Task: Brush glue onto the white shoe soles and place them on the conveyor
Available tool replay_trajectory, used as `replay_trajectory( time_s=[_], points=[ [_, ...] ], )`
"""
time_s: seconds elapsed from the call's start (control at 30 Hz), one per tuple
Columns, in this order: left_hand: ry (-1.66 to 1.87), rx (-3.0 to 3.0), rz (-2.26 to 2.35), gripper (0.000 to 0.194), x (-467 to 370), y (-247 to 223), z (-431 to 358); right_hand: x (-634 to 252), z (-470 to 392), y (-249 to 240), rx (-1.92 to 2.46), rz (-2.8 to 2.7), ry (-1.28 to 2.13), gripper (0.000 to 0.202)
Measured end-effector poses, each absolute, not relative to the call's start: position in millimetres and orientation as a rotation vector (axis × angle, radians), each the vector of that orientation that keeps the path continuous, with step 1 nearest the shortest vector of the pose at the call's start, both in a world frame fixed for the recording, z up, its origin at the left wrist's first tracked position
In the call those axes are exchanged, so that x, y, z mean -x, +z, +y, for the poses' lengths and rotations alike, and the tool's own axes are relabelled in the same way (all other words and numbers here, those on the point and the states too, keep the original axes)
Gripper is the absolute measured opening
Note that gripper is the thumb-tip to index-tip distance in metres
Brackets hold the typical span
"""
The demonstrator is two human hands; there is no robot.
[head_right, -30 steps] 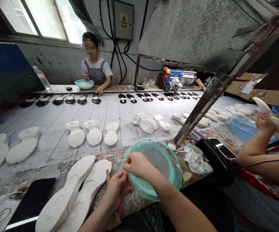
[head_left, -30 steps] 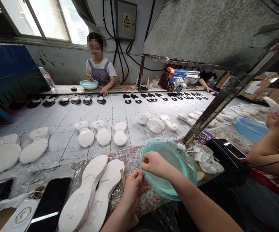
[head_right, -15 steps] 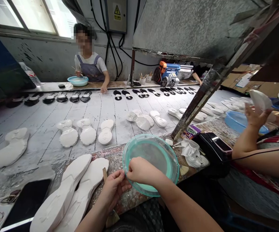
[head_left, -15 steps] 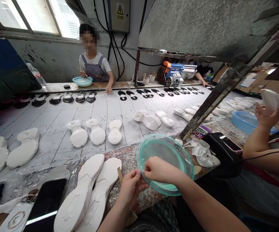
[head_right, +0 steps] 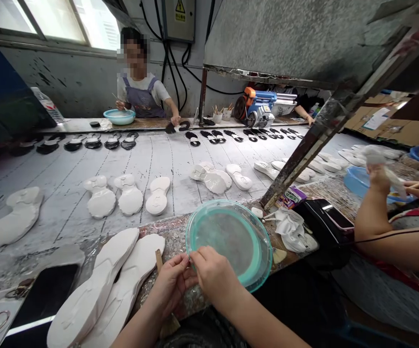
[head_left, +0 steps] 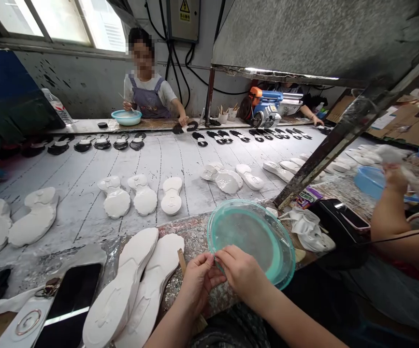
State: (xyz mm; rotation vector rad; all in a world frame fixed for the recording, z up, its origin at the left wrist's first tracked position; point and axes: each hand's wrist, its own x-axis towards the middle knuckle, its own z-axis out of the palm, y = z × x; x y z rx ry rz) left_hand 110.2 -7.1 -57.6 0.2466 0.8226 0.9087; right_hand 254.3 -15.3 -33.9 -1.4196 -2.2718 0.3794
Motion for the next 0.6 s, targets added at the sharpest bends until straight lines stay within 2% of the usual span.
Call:
replay_trajectory(
  time_s=[0.23, 0.6],
  points=[
    [0.941, -0.224, 0.863, 0.048, -112, -56, -6, -239, -21, -50, 1.36, -2.161, 0.089, 0.028],
    [0.934, -0.206, 0.869, 0.051, -114, -54, -8, -248, -26, -40, 1.276, -2.167, 0.114, 0.024]
  ],
)
